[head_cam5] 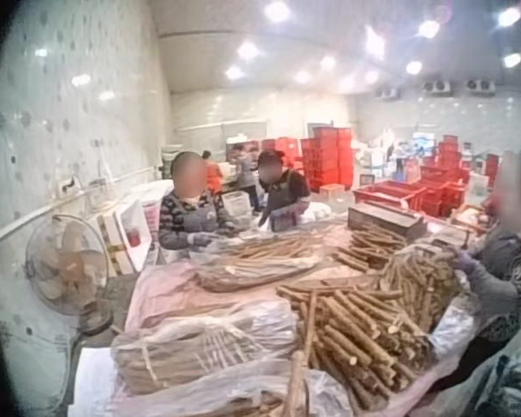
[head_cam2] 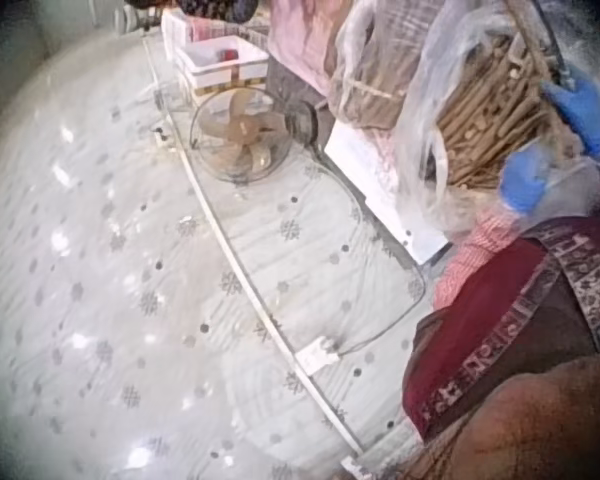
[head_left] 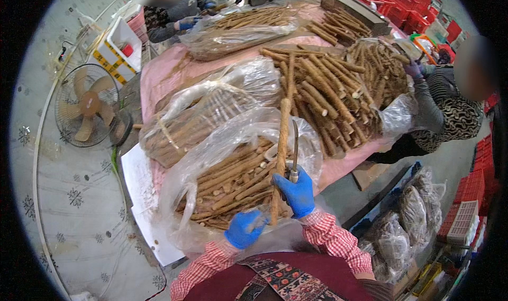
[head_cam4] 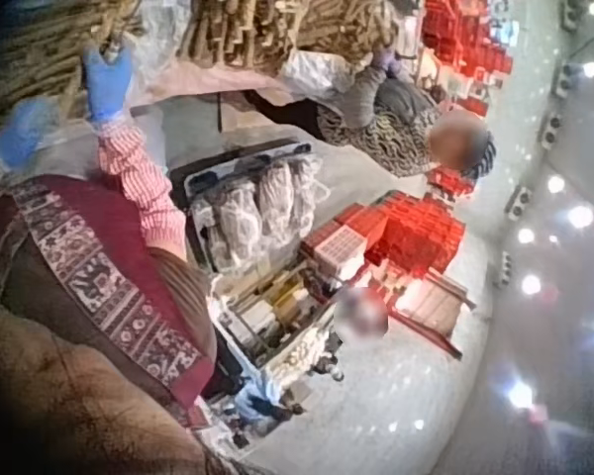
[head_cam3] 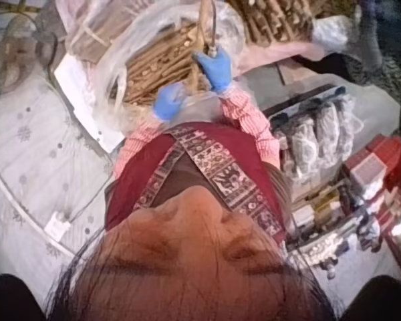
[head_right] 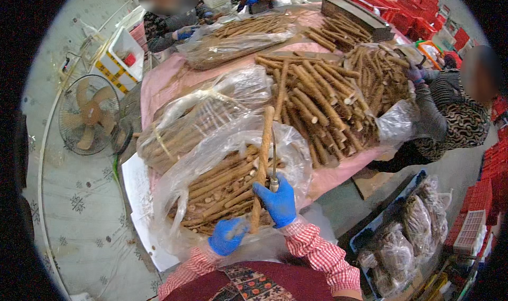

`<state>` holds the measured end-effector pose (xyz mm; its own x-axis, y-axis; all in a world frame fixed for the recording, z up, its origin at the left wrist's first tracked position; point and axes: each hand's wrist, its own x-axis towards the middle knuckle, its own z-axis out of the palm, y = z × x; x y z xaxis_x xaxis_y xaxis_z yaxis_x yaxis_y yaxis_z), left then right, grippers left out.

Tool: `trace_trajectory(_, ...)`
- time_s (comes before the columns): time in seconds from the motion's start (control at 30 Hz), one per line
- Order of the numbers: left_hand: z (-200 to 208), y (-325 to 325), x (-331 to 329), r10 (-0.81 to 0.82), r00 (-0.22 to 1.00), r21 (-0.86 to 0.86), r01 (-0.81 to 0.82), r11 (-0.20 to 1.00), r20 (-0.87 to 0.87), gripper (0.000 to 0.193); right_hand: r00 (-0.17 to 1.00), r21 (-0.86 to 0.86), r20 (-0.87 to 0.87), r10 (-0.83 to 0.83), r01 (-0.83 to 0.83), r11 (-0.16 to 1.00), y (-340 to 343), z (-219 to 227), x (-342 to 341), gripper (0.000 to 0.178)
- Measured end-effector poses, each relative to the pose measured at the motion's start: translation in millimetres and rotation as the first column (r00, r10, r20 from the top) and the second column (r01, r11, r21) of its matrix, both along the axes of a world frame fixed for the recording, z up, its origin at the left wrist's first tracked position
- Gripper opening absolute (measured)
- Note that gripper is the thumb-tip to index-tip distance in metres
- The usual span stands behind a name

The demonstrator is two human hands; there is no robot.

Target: The person uses a knife to trim the ends of long root vegetables, placing the trimmed pieces into a plastic bag on the table. The person handles the roots one at a time, cutting off the tips and discarding them.

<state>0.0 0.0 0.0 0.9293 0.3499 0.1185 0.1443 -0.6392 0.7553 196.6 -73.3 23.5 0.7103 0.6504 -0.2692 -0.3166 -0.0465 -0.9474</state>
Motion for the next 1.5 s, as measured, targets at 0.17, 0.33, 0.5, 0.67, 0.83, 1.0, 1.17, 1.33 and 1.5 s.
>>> trace_trajectory(0.17,15.7,8.6,3.6,0.575,0.816,-0.449,-0.536,0.715,-0.058,0.020,0.912,-0.087,0.406,-0.055,0.098,0.991,-18.6,-1.9,99.7,0.027)
trace_trajectory(0.33,-4.1,34.2,8.6,0.524,0.804,-0.167,-0.578,0.798,-0.281,0.026,0.552,-0.336,0.824,0.128,0.294,0.895,-18.4,51.4,237.9,0.033)
trace_trajectory(0.5,-13.7,39.1,8.5,0.408,0.847,0.126,-0.389,0.913,-0.340,0.034,0.293,-0.639,0.768,0.570,0.422,0.644,15.9,56.3,330.8,0.026)
trace_trajectory(0.67,-12.4,58.1,-4.2,0.437,0.791,0.197,-0.390,0.899,-0.428,0.030,0.284,-0.632,0.773,0.567,0.424,0.649,25.0,39.8,334.1,0.027)
trace_trajectory(0.83,-26.2,80.3,18.7,0.430,0.863,0.233,-0.376,0.897,-0.263,0.026,0.228,-0.233,0.961,0.156,0.365,0.902,9.0,22.7,290.5,0.023)
trace_trajectory(1.0,-64.0,102.3,58.4,0.448,0.842,0.474,-0.275,0.836,-0.301,0.028,0.537,-0.192,0.837,0.103,0.112,0.975,-6.5,-20.5,184.9,0.015)
trace_trajectory(1.17,-53.2,108.5,63.0,0.362,0.801,0.394,-0.174,0.903,-0.477,0.035,0.885,-0.270,0.073,0.460,-0.427,0.863,-13.0,-34.9,53.5,0.029)
trace_trajectory(1.33,-10.6,97.0,43.4,0.389,0.759,0.246,-0.303,0.921,-0.522,0.047,0.845,-0.120,0.309,0.436,-0.420,0.900,15.1,-53.2,8.6,0.044)
trace_trajectory(1.5,-5.7,103.4,6.7,0.465,0.818,0.278,-0.385,0.880,-0.339,0.043,0.913,-0.277,0.322,0.251,-0.162,0.947,22.4,-72.0,56.6,0.056)
